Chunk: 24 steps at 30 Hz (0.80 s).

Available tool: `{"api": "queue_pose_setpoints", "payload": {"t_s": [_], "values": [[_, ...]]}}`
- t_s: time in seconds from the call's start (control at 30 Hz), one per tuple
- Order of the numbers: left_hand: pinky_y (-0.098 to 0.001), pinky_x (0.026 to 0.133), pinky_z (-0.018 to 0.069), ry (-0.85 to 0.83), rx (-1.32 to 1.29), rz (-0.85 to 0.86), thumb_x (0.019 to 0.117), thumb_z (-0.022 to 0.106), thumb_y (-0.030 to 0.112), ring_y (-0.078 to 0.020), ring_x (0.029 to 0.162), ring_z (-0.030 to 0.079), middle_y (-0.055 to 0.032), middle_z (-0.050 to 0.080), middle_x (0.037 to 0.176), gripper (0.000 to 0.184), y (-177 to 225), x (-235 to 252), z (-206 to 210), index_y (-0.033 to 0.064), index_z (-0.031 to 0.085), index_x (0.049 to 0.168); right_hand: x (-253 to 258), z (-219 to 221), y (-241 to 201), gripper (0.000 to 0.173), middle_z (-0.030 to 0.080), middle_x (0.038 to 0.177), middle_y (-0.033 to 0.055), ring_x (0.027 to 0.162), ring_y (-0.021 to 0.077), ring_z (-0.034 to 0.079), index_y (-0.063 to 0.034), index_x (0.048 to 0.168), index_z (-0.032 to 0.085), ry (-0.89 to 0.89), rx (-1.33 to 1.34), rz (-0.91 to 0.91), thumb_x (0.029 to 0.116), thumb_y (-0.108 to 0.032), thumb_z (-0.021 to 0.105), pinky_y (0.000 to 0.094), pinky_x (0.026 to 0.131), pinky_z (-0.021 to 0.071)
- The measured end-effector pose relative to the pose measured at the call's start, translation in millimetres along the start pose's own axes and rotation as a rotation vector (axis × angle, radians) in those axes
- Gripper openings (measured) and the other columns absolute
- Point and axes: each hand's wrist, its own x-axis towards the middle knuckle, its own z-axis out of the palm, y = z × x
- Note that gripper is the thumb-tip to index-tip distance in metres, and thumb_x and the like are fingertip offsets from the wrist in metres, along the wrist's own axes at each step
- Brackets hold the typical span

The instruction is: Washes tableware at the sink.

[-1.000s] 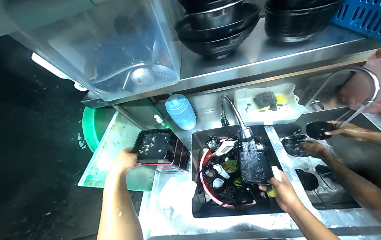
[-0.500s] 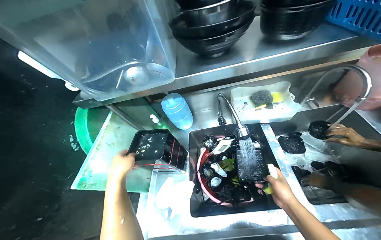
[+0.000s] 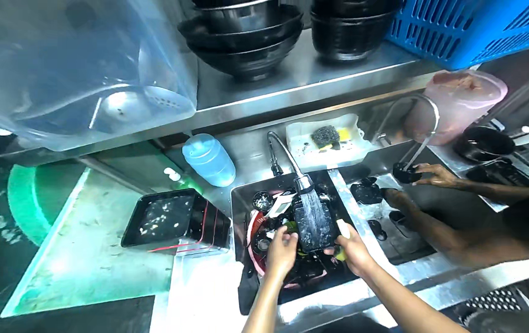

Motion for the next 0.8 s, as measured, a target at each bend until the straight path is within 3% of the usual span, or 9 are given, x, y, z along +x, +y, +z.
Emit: {"api": "queue_pose_setpoints", "payload": {"t_s": [0.1, 0.17, 0.27, 0.33, 0.4, 0.57, 0.67, 0.8], "values": [[-0.0485, 0.105, 0.0522, -0.03, 0.086, -0.014, 0.1022, 0.059, 0.03, -0.0283, 0.118, 0.066, -0.0186, 0.066, 0.13, 0.06, -5, 16, 34, 0.006, 0.041, 0.154, -4, 1, -5, 0.062, 0.062, 0.123, 0.0212, 0.077, 0.0348, 0.073, -0.0086, 0.147, 0.041, -0.001, -0.108, -0.022, 0.0881, 0.006, 0.054, 0.0498, 0.059, 0.0646], [-0.0507, 0.105, 0.051, -0.016, 0.18, -0.019, 0.1001, 0.057, 0.024, -0.0304, 0.12, 0.065, -0.0198, 0.066, 0.129, 0.054, -1, 25, 37, 0.0042, 0.048, 0.149, -6, 0, -5, 0.064, 0.063, 0.123, 0.02, 0.077, 0.0327, 0.073, -0.0093, 0.148, 0.041, 0.001, -0.174, -0.025, 0.0872, 0.004, 0.056, 0.048, 0.06, 0.0645], [-0.0557, 0.093, 0.0551, 0.013, 0.388, -0.029, 0.1, 0.056, 0.032, -0.0311, 0.106, 0.069, -0.0153, 0.072, 0.109, 0.035, 10, 41, 29, 0.0058, 0.067, 0.12, -8, 0, -3, 0.063, 0.063, 0.121, 0.0193, 0.075, 0.0311, 0.072, -0.0087, 0.146, 0.043, 0.003, -0.189, -0.026, 0.0866, 0.005, 0.057, 0.0464, 0.059, 0.0644], [-0.057, 0.087, 0.0556, 0.02, 0.55, -0.049, 0.1021, 0.052, 0.039, -0.0311, 0.101, 0.07, -0.0135, 0.072, 0.102, 0.036, 19, 52, 22, 0.008, 0.07, 0.105, -11, 0, -1, 0.062, 0.063, 0.122, 0.018, 0.078, 0.0308, 0.072, -0.0089, 0.145, 0.044, -0.007, -0.179, -0.022, 0.0865, 0.005, 0.056, 0.0473, 0.061, 0.0651], [-0.0577, 0.086, 0.0552, 0.021, 0.659, -0.079, 0.1019, 0.05, 0.043, -0.0309, 0.102, 0.07, -0.0127, 0.073, 0.102, 0.039, 26, 61, 17, 0.01, 0.071, 0.098, -13, 1, 3, 0.061, 0.063, 0.123, 0.0177, 0.079, 0.0312, 0.073, -0.009, 0.144, 0.045, -0.018, -0.153, -0.021, 0.0855, 0.005, 0.057, 0.0479, 0.061, 0.0654], [-0.0588, 0.089, 0.0546, 0.031, 0.687, -0.104, 0.1041, 0.042, 0.055, -0.0314, 0.107, 0.07, -0.0128, 0.073, 0.107, 0.052, 36, 70, 17, 0.0122, 0.072, 0.105, -11, -1, 5, 0.063, 0.062, 0.125, 0.0174, 0.082, 0.0319, 0.073, -0.0099, 0.144, 0.045, -0.023, -0.105, -0.014, 0.0848, 0.006, 0.057, 0.0487, 0.062, 0.0653], [-0.0613, 0.092, 0.0525, 0.008, 0.61, -0.111, 0.1055, 0.039, 0.044, -0.0325, 0.112, 0.068, -0.0139, 0.072, 0.115, 0.046, 37, 73, 16, 0.0136, 0.073, 0.114, -10, -2, 5, 0.064, 0.062, 0.125, 0.017, 0.081, 0.0312, 0.073, -0.0105, 0.145, 0.044, -0.019, -0.1, -0.015, 0.0839, 0.005, 0.058, 0.0479, 0.062, 0.0651], [-0.0592, 0.09, 0.0537, 0.013, 0.603, -0.118, 0.1015, 0.049, 0.042, -0.0332, 0.107, 0.069, -0.0154, 0.072, 0.106, 0.04, 35, 74, 24, 0.0087, 0.071, 0.105, -12, -2, 9, 0.063, 0.062, 0.124, 0.018, 0.079, 0.0318, 0.072, -0.009, 0.143, 0.044, -0.018, -0.068, -0.004, 0.0838, 0.005, 0.057, 0.0475, 0.06, 0.065]]}}
